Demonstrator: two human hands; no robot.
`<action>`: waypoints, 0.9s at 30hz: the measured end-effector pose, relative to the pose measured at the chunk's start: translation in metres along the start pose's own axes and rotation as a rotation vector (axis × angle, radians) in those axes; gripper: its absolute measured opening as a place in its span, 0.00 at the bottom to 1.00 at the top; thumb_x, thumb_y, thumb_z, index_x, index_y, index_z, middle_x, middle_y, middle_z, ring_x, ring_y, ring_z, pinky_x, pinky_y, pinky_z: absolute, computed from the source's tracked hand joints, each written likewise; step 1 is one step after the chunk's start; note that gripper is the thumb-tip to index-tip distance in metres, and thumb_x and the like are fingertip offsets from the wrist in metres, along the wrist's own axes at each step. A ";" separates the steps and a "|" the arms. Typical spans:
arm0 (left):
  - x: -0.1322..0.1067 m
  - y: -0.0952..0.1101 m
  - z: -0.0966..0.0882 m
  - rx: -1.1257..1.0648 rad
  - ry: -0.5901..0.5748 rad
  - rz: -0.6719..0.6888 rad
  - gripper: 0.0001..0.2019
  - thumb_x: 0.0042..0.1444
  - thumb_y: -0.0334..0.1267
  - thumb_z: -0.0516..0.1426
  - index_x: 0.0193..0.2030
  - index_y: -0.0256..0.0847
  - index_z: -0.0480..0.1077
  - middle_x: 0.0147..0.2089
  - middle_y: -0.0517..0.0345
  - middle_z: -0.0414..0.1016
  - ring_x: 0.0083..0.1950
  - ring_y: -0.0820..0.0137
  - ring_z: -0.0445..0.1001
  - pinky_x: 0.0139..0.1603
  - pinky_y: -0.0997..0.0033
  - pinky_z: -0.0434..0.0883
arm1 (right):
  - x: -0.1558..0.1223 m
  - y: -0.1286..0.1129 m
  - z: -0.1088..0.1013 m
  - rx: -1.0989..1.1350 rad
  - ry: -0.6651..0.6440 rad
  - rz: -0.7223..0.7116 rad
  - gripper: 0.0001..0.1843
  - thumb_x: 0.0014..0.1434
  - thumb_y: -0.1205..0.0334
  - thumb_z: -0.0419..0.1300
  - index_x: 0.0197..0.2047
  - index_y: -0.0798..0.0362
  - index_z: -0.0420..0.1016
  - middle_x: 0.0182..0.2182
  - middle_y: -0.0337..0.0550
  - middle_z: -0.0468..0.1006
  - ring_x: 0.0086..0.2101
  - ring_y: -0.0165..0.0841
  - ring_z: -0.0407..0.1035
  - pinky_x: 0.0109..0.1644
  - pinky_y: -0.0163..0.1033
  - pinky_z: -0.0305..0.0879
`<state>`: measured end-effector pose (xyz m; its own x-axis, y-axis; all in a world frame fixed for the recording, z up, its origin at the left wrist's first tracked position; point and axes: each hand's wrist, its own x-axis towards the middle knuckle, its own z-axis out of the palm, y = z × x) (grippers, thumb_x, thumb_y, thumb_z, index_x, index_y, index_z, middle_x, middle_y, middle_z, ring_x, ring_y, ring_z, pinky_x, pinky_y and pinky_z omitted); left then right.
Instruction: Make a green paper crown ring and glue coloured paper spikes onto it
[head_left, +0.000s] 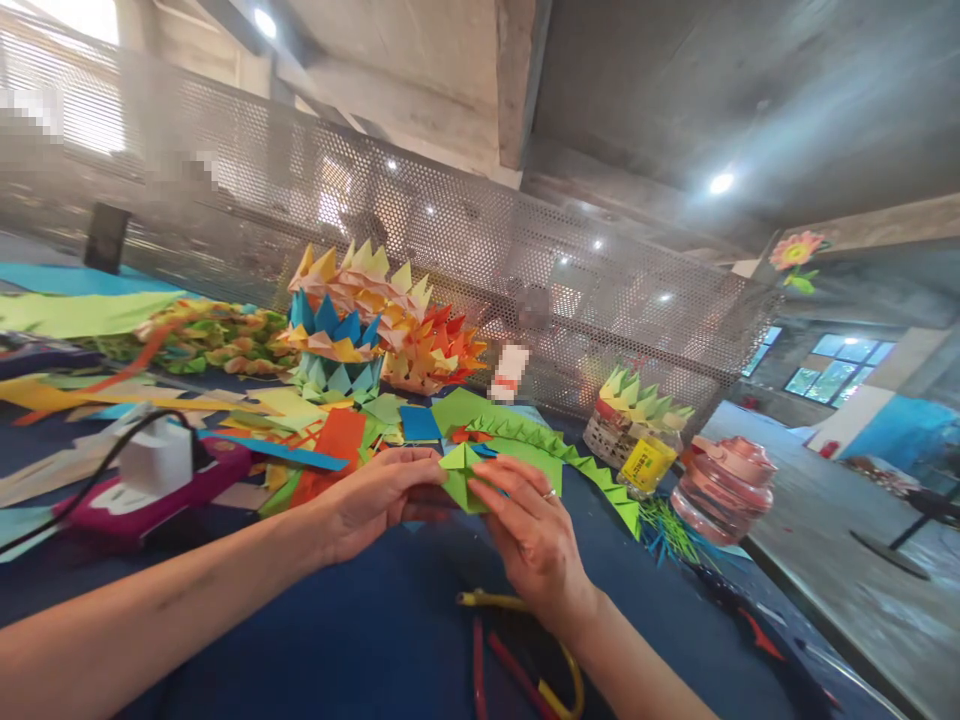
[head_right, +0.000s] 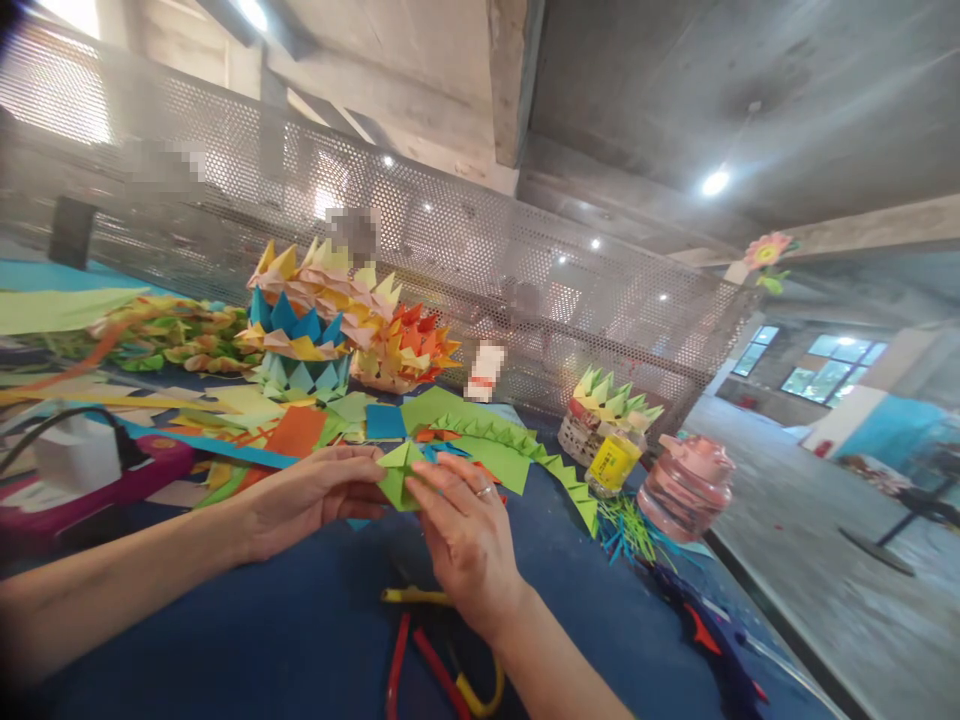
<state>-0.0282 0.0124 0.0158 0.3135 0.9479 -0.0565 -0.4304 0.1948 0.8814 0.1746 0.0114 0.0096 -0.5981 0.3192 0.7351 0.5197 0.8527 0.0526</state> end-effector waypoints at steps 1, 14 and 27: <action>0.001 0.000 0.001 -0.006 0.012 0.001 0.08 0.42 0.32 0.67 0.24 0.37 0.70 0.25 0.61 0.76 0.28 0.72 0.76 0.33 0.74 0.76 | 0.000 0.000 0.000 -0.018 -0.005 -0.033 0.21 0.61 0.75 0.54 0.55 0.48 0.71 0.50 0.41 0.77 0.54 0.38 0.64 0.58 0.48 0.65; 0.001 -0.007 0.001 0.111 -0.023 0.039 0.15 0.42 0.40 0.69 0.34 0.36 0.74 0.33 0.55 0.80 0.32 0.71 0.77 0.35 0.74 0.73 | 0.004 -0.007 -0.007 -0.076 -0.019 -0.103 0.16 0.63 0.70 0.54 0.52 0.49 0.73 0.46 0.41 0.79 0.48 0.35 0.69 0.53 0.44 0.68; -0.002 -0.004 0.003 0.195 -0.050 0.034 0.19 0.39 0.44 0.70 0.36 0.37 0.76 0.35 0.54 0.81 0.34 0.69 0.77 0.38 0.72 0.72 | 0.004 -0.001 -0.006 0.037 -0.011 0.009 0.09 0.61 0.65 0.60 0.44 0.45 0.77 0.40 0.41 0.79 0.46 0.37 0.68 0.50 0.45 0.67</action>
<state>-0.0247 0.0086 0.0143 0.3455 0.9384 -0.0056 -0.2712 0.1056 0.9567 0.1753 0.0098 0.0165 -0.6002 0.3308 0.7282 0.5022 0.8645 0.0211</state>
